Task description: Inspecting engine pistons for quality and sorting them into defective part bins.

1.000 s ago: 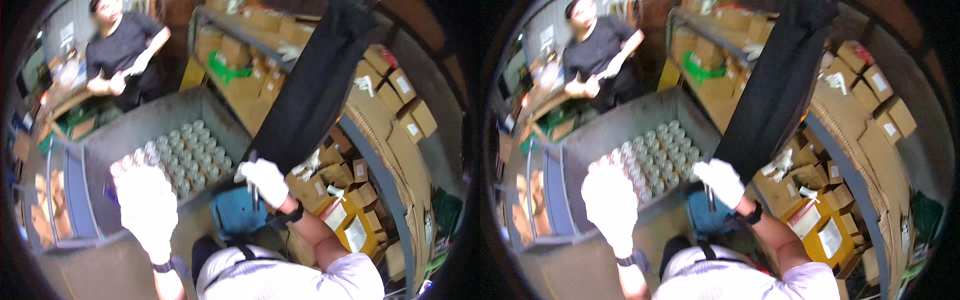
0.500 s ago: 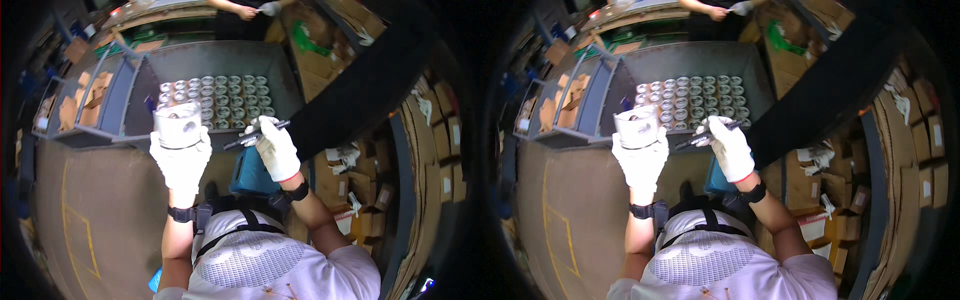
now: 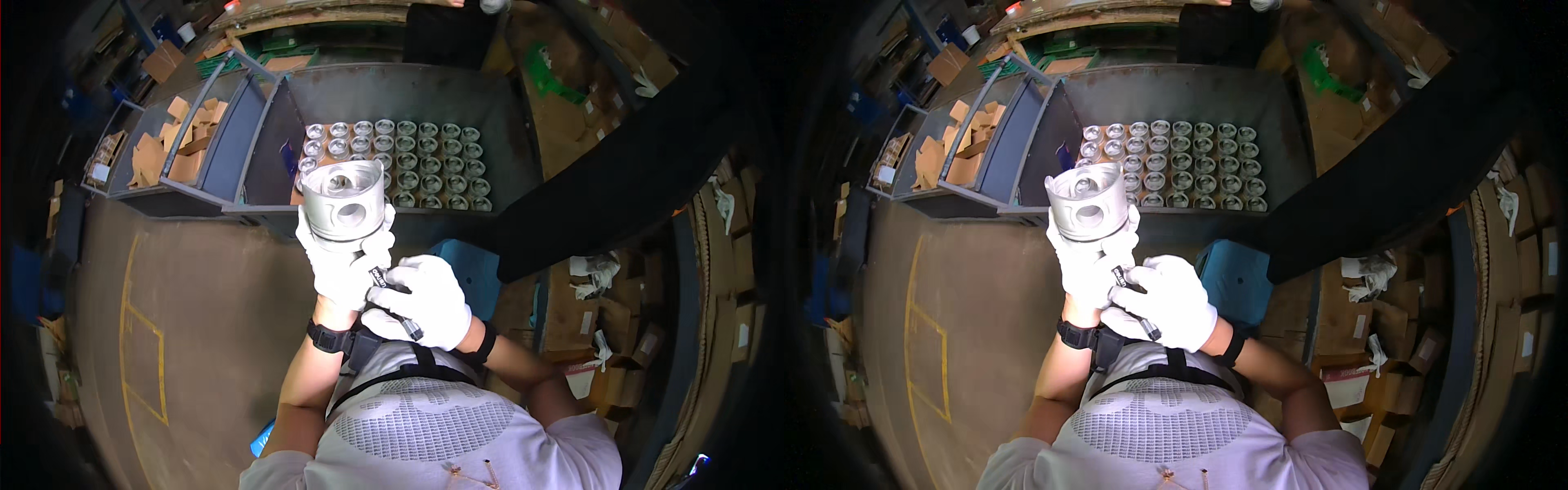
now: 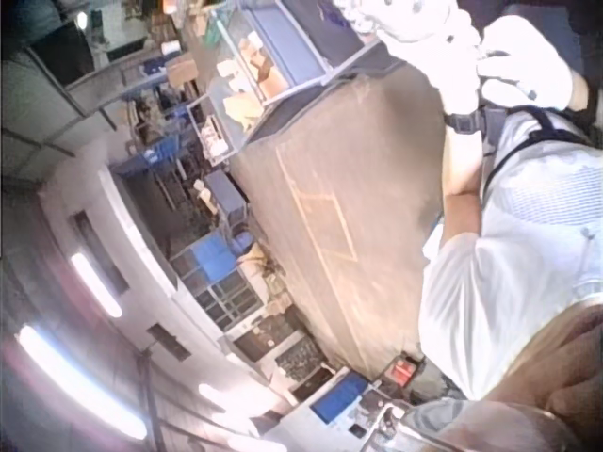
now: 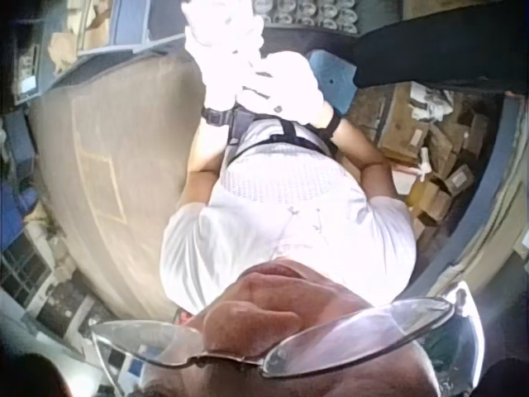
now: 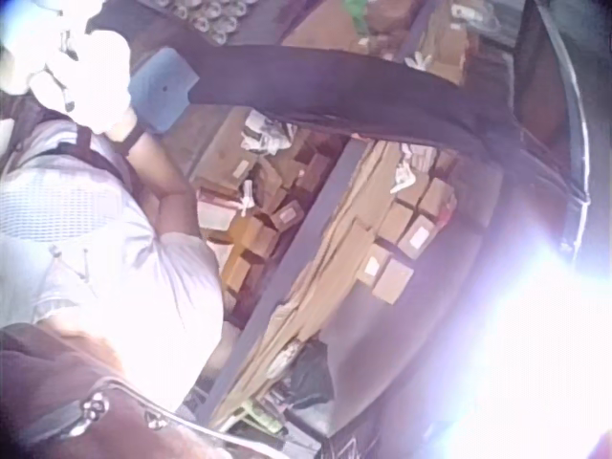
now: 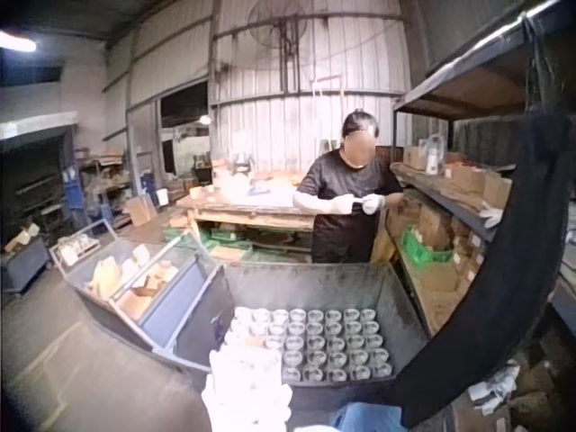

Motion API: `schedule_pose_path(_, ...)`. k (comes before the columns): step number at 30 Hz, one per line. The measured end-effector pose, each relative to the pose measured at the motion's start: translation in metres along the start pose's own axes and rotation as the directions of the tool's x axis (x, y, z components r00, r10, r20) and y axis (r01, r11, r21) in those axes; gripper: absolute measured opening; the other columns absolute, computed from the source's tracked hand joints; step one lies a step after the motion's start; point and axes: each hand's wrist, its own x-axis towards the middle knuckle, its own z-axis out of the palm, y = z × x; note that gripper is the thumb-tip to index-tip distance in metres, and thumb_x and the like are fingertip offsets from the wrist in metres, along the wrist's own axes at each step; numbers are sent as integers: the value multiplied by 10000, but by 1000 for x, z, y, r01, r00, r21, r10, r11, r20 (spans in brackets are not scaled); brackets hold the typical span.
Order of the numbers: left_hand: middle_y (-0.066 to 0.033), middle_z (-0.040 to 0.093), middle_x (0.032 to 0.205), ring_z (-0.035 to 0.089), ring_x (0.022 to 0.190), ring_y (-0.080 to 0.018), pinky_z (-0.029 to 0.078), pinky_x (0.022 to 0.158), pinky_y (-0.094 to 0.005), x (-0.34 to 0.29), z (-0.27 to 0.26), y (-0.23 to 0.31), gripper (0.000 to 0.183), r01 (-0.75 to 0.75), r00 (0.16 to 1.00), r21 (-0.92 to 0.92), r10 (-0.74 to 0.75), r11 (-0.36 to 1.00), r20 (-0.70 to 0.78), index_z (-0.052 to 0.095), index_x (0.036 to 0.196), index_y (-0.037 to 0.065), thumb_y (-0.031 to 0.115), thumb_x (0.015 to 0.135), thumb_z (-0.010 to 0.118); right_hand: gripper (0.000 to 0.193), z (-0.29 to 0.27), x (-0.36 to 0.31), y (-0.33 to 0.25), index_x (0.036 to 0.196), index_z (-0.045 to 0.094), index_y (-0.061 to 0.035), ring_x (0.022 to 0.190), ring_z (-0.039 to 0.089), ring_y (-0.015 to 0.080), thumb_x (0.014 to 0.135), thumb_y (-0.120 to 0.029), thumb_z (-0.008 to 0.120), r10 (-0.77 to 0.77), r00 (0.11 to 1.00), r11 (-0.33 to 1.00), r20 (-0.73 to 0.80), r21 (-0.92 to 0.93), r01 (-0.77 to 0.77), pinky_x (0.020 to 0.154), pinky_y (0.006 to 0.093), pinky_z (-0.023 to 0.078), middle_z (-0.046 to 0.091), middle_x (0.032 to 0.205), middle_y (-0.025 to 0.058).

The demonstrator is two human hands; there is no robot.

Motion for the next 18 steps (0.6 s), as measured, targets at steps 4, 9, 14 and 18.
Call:
schedule_pose_path(4, -83, 587, 859, 507, 552, -87, 459, 449, -212, 39, -32, -2, 1030, 696, 704, -693, -373, 190, 604, 510, 1212, -54, 872, 764, 463, 241, 14, -5, -5, 926, 702, -85, 753, 614, 274, 839, -307, 732, 136, 973, 991, 186, -8, -137, 721, 363, 474, 627, 777, 80)
schedule_pose_path(9, -152, 508, 1245, 548, 682, -100, 494, 487, -239, 49, -57, -18, 860, 683, 716, -728, -261, 65, 648, 359, 1440, 25, 641, 872, 554, 145, 34, -8, -5, 1064, 581, -8, 830, 573, 134, 975, -121, 596, 459, 842, 209, 284, 887, -413, 722, 266, 488, 516, 1001, 68)
schedule_pose_path(14, -144, 520, 1200, 489, 601, -67, 457, 455, -219, 58, -68, -23, 876, 672, 722, -739, -262, 45, 640, 346, 1439, 5, 661, 884, 521, 205, 29, 21, 6, 821, 659, -114, 748, 578, 241, 832, -286, 771, 117, 992, 894, 56, 430, -130, 717, 350, 474, 543, 762, 49)
schedule_pose_path(18, -133, 525, 1186, 488, 595, -53, 454, 457, -205, 59, -72, -17, 888, 641, 763, -748, -250, 175, 596, 345, 1438, 2, 676, 884, 512, 217, 31, 39, 9, 733, 653, -130, 727, 571, 266, 788, -289, 789, -119, 991, 977, 56, 184, 107, 729, 376, 470, 549, 722, 49)
